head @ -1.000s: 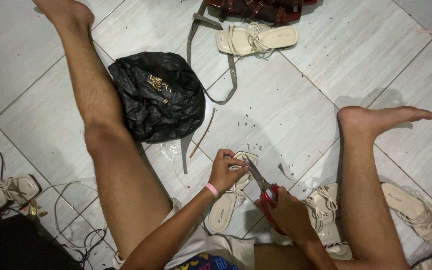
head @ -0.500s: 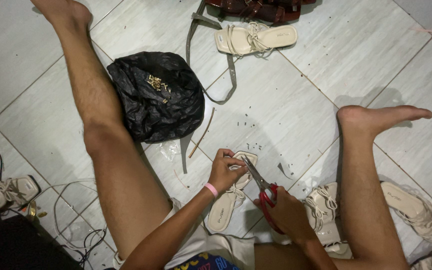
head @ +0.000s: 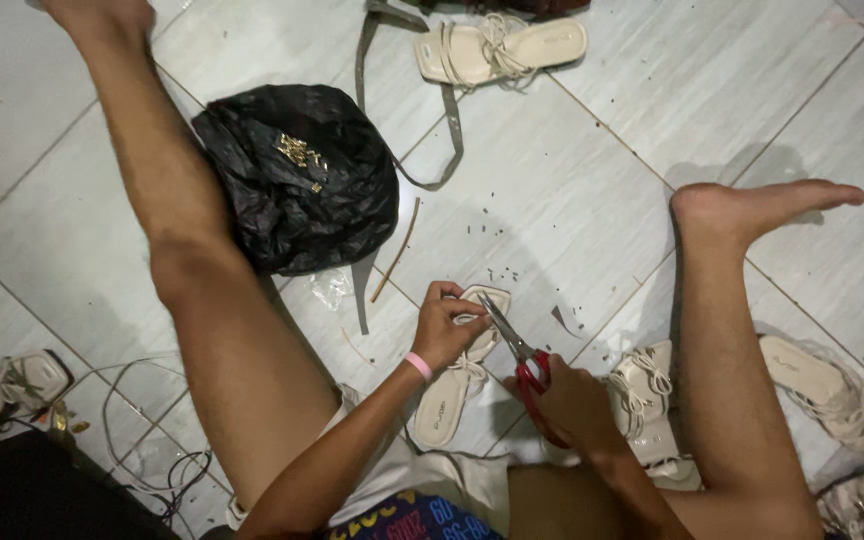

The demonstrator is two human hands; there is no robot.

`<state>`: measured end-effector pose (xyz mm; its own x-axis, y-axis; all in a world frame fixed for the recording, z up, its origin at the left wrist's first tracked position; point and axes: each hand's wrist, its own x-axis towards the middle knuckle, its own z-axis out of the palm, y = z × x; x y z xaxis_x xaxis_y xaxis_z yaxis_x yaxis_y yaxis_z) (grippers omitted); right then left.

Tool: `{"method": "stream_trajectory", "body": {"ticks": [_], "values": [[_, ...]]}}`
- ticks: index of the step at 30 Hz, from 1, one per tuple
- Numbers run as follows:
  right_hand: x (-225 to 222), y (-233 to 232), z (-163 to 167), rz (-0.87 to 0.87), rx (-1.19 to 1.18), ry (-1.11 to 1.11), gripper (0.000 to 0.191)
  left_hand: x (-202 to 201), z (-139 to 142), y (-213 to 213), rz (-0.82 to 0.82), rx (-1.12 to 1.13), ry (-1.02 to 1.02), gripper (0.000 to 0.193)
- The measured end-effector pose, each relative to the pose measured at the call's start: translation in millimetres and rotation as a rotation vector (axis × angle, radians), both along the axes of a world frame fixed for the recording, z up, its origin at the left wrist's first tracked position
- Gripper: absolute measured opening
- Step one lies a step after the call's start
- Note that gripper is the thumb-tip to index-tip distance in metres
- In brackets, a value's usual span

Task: The person sits on the floor and assembles beige sandals by tying laces and attaching small gold metal pieces to the straps. They use red scissors to trim excess lace and handle multiple sandals and metal components from a black bag.

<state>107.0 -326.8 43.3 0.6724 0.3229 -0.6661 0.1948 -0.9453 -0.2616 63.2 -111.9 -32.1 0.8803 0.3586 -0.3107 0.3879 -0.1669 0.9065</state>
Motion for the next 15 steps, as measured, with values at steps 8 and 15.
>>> {"method": "stream_trajectory", "body": {"ticks": [8, 15], "values": [[9.7, -9.7, 8.4, -0.048, 0.175, -0.183, 0.058, -0.2, 5.4, 0.0, -0.002, -0.005, -0.001, 0.017], [75.7, -29.4, -13.9, -0.43, 0.101, -0.157, 0.063, 0.3, 29.7, 23.9, 0.011, -0.013, -0.065, 0.039]]}}
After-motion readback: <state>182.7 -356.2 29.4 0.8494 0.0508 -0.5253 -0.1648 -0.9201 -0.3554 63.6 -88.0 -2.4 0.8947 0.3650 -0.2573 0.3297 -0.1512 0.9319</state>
